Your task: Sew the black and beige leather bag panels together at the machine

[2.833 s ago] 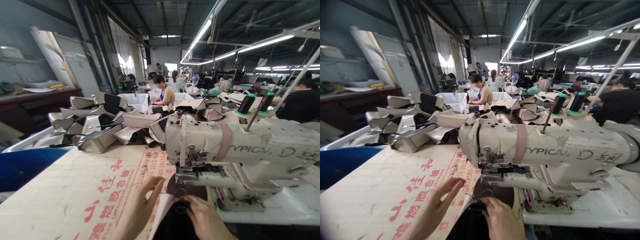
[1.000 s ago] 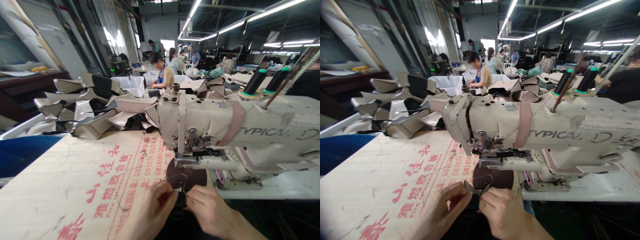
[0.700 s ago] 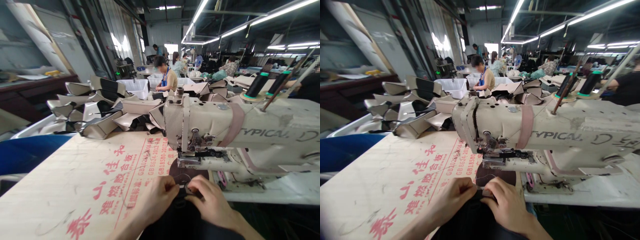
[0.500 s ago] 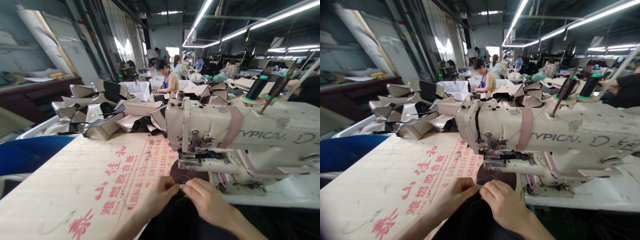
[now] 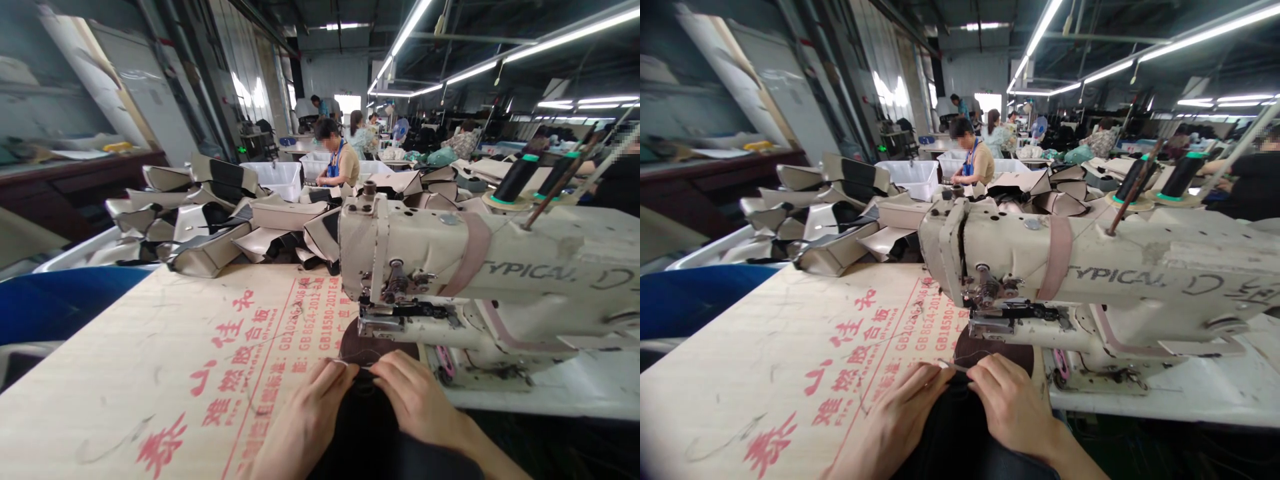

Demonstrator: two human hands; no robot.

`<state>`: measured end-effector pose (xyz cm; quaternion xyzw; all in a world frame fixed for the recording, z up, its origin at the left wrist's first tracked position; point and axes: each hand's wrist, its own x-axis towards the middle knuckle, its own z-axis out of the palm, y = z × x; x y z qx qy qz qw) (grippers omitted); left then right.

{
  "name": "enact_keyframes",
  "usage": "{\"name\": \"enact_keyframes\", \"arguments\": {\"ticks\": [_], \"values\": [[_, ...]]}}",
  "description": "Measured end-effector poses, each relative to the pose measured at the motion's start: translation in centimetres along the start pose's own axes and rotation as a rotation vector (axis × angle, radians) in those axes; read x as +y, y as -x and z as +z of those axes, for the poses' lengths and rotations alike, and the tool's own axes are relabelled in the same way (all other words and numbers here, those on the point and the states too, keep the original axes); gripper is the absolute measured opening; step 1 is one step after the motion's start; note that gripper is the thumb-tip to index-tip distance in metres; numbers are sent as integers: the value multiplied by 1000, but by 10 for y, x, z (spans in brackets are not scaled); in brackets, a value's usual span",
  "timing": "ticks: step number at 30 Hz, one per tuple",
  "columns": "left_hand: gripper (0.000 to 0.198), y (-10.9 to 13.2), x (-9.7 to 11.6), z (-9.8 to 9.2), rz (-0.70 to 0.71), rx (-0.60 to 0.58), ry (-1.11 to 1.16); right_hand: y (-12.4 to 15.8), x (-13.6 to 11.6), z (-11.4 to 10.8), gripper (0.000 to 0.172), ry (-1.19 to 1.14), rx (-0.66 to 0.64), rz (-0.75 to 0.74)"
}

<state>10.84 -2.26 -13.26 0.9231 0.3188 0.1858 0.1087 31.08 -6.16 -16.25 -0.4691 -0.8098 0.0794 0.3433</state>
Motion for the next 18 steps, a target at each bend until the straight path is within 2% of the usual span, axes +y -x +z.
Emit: {"name": "enact_keyframes", "arguments": {"ticks": [4, 8, 11, 15, 18], "values": [[27, -12, -1, -1, -49, -81, 48, -6, 0, -3, 24, -4, -92, 13], [25, -18, -4, -5, -171, -62, 260, -14, 3, -2, 21, 22, -154, -19], [25, -9, -13, -6, -210, -58, 439, -15, 4, 1, 17, 32, -142, -38], [36, 14, -28, 2, -240, -107, 563, -12, 6, 3, 17, 3, -106, -19], [37, 17, -30, 15, -364, -29, 612, -14, 6, 5, 17, -4, -93, 3]]}}
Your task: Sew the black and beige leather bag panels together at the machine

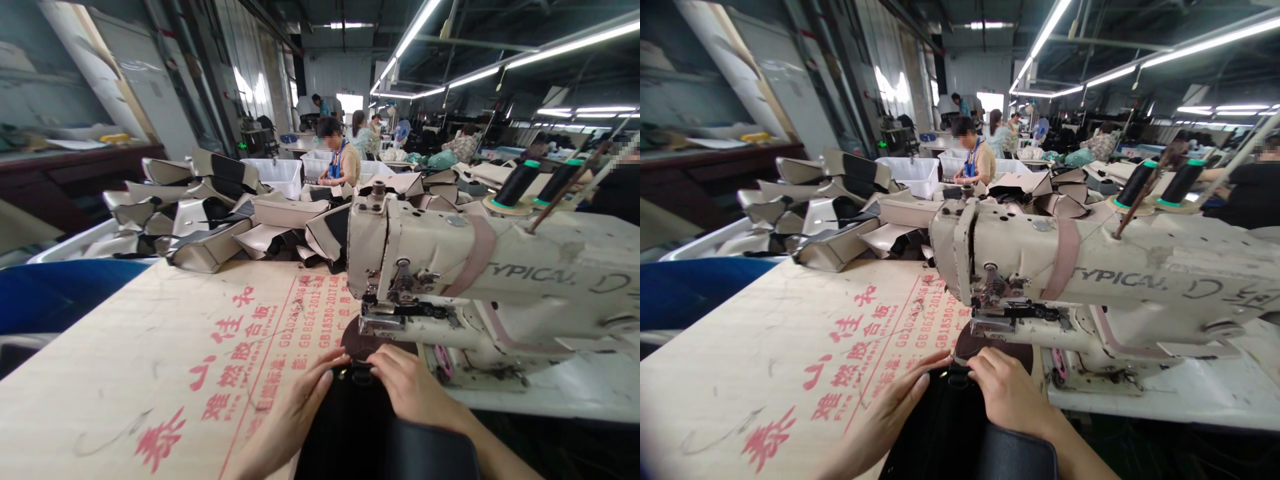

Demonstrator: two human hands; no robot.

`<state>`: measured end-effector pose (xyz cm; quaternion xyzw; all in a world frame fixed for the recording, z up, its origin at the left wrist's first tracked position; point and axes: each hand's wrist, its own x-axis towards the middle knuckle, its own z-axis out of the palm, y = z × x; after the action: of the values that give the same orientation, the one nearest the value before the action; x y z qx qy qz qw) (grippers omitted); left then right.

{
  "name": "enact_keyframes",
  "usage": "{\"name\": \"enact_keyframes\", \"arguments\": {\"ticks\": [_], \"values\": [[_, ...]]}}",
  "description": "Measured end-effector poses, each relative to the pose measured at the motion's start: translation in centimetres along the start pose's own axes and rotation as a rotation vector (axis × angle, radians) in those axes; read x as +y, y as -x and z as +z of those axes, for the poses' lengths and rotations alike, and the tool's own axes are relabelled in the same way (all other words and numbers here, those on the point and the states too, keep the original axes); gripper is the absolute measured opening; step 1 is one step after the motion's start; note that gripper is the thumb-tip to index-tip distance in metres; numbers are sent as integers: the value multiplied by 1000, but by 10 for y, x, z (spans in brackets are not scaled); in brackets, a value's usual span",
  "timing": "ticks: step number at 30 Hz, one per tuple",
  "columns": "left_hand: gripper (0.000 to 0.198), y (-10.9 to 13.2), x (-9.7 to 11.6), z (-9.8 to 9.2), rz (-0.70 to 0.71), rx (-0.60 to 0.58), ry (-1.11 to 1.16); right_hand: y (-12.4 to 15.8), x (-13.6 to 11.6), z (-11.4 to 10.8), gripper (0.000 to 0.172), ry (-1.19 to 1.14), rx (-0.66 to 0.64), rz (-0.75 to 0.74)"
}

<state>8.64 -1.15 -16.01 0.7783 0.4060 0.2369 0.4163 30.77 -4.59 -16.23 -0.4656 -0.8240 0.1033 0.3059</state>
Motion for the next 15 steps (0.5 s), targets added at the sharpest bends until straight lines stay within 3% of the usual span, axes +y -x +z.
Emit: {"name": "enact_keyframes", "arguments": {"ticks": [4, 6, 10, 15], "values": [[34, -22, 10, 10, -91, 244, -56, -8, -5, 1, 20, -52, 69, 102], [35, -36, 21, 4, -82, 284, -187, -12, -10, 4, 22, -176, 147, 205], [37, -74, 34, -21, 24, 134, -479, -19, -18, 25, 27, -591, 334, 484], [33, -132, 18, -36, 207, -98, -821, -36, -9, 65, 41, -987, 488, 756]]}}
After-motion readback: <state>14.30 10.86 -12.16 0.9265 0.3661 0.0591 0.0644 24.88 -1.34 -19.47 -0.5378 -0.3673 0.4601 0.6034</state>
